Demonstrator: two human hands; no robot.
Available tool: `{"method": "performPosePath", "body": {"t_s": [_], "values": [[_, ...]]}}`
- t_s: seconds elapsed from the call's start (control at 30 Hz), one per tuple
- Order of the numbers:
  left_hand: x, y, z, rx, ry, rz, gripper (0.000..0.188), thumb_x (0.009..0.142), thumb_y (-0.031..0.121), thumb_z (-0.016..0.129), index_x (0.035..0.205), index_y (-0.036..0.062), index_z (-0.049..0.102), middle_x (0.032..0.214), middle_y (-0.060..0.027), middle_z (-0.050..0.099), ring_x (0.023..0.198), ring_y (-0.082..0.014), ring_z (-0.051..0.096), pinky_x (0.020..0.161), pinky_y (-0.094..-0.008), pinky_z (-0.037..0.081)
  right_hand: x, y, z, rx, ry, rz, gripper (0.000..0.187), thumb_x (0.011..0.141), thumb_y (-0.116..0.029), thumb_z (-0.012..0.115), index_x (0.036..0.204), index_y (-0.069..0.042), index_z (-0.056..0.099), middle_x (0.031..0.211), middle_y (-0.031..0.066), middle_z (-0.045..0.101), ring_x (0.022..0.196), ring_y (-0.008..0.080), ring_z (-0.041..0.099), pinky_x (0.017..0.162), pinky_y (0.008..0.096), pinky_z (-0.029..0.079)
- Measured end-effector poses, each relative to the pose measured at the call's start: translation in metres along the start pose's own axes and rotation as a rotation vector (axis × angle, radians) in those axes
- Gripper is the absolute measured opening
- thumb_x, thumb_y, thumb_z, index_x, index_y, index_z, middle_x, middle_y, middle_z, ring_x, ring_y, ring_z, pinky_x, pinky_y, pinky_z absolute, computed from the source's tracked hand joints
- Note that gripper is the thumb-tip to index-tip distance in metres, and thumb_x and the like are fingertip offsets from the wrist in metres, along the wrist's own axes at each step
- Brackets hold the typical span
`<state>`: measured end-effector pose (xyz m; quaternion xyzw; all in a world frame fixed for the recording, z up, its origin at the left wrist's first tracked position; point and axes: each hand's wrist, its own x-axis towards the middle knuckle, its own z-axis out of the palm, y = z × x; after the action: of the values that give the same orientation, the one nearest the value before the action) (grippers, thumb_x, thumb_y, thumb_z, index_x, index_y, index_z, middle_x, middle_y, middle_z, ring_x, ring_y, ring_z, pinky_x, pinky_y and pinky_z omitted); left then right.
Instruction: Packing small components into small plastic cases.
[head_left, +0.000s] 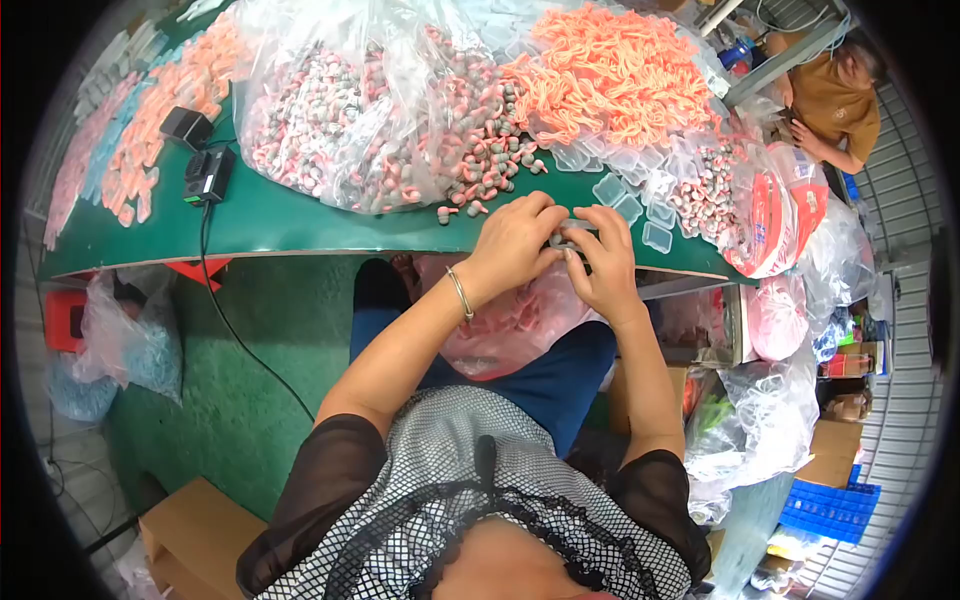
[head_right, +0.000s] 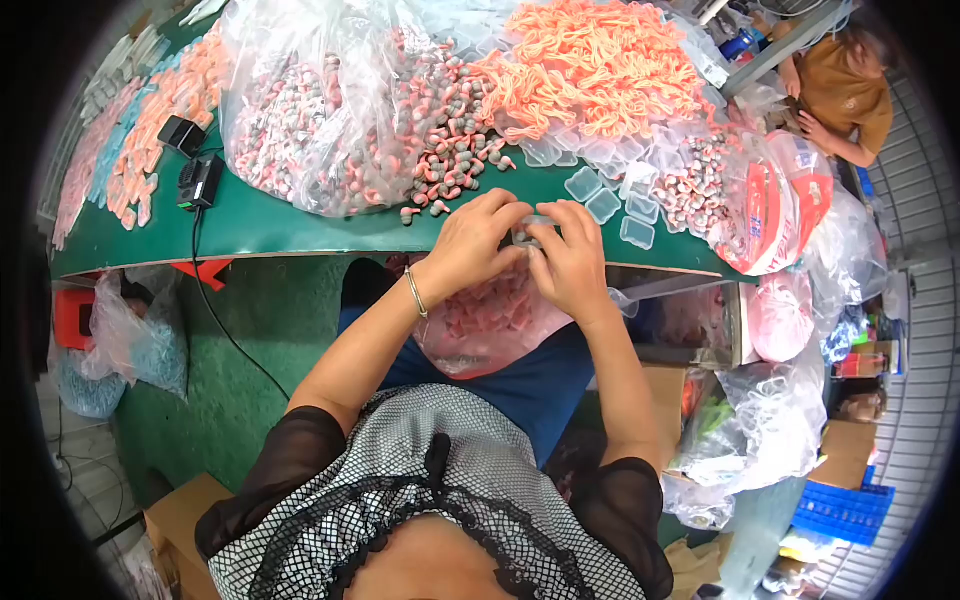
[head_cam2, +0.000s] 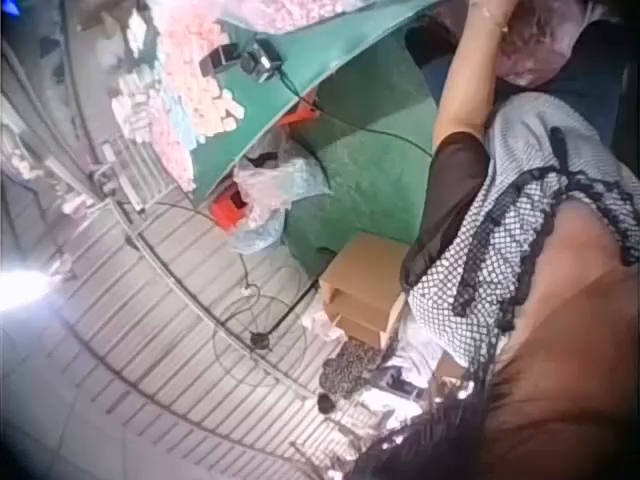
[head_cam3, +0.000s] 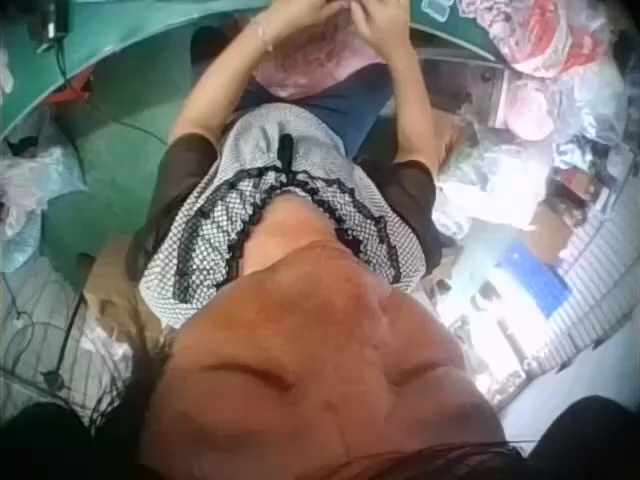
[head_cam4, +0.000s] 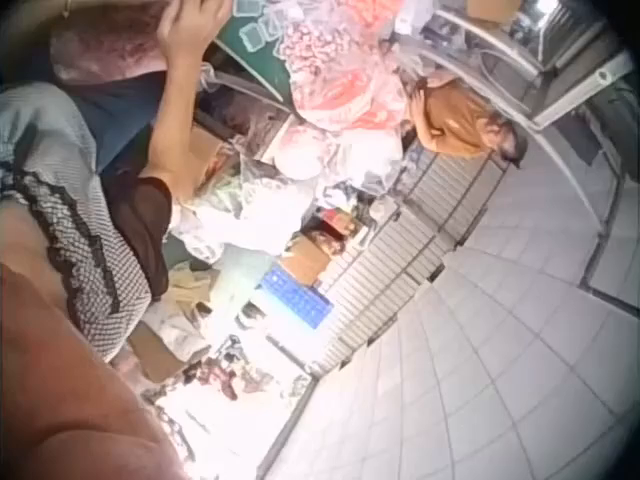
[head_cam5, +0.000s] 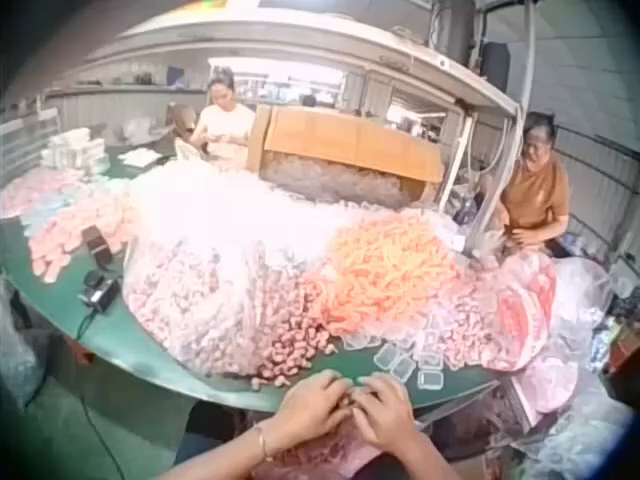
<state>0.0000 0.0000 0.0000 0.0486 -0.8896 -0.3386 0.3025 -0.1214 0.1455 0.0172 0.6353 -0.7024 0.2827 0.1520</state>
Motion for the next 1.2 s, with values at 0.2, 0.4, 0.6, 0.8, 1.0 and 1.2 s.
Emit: {"method": "performPosePath", "body": {"t_s": [0.2, 0.4, 0.6, 0.8, 1.0, 1.2], "values": [[0.002, -0.003, -0.001, -0.003, 0.006, 0.009, 0.044, 0.069, 0.013, 0.075, 0.110, 0.0065, 0.062, 0.107, -0.0105, 0.058, 0.096, -0.0304, 0.060, 0.080, -0.0404, 0.050, 0.003, -0.001, -0.002, 0.038, -0.063, 0.008, 0.026, 0.074, -0.006, 0.068, 0.100, -0.002, 0.065, 0.119, 0.0151, 0.058, 0.112, 0.0380, 0.053, 0.097, 0.0461, 0.043], [-0.001, -0.003, 0.001, -0.009, 0.007, -0.002, 0.045, 0.069, 0.013, 0.075, 0.111, 0.0065, 0.062, 0.107, -0.0105, 0.058, 0.097, -0.0306, 0.060, 0.082, -0.0406, 0.049, -0.010, -0.002, 0.005, 0.034, 0.006, 0.031, 0.027, 0.077, -0.003, 0.068, 0.104, -0.002, 0.065, 0.124, 0.0175, 0.057, 0.111, 0.0368, 0.056, 0.094, 0.0434, 0.046], [-0.002, -0.001, 0.000, -0.001, 0.005, -0.002, 0.045, 0.071, 0.016, 0.076, 0.112, 0.0067, 0.062, 0.108, -0.0105, 0.058, 0.097, -0.0307, 0.060, 0.082, -0.0405, 0.049, -0.016, 0.001, 0.004, 0.163, 0.085, 0.068, 0.040, 0.075, 0.002, 0.071, 0.114, -0.002, 0.063, 0.125, 0.0176, 0.057, 0.112, 0.0333, 0.057, 0.093, 0.0401, 0.049], [-0.003, -0.001, -0.002, 0.013, 0.002, 0.036, 0.041, 0.074, 0.020, 0.076, 0.110, 0.0065, 0.063, 0.107, -0.0102, 0.058, 0.096, -0.0300, 0.060, 0.081, -0.0402, 0.049, -0.009, 0.006, -0.005, 0.212, 0.001, 0.119, 0.042, 0.073, 0.003, 0.071, 0.114, -0.002, 0.061, 0.116, 0.0171, 0.060, 0.106, 0.0333, 0.059, 0.091, 0.0392, 0.048], [-0.002, -0.003, 0.002, 0.017, -0.001, 0.069, 0.032, 0.077, 0.019, 0.074, 0.105, 0.0054, 0.065, 0.099, -0.0076, 0.060, 0.094, -0.0285, 0.060, 0.080, -0.0407, 0.048, -0.010, 0.011, -0.001, 0.221, -0.021, 0.114, 0.041, 0.072, 0.005, 0.071, 0.112, -0.001, 0.062, 0.111, 0.0172, 0.061, 0.102, 0.0328, 0.060, 0.086, 0.0373, 0.050], [-0.004, -0.007, 0.004, -0.056, 0.027, 0.122, 0.023, 0.081, 0.018, 0.071, 0.099, 0.0045, 0.065, 0.090, -0.0097, 0.059, 0.081, -0.0296, 0.061, 0.069, -0.0384, 0.049, -0.007, 0.005, 0.000, 0.240, 0.026, 0.119, 0.032, 0.072, 0.005, 0.071, 0.103, 0.001, 0.065, 0.099, 0.0153, 0.064, 0.089, 0.0301, 0.063, 0.079, 0.0356, 0.052]]}}
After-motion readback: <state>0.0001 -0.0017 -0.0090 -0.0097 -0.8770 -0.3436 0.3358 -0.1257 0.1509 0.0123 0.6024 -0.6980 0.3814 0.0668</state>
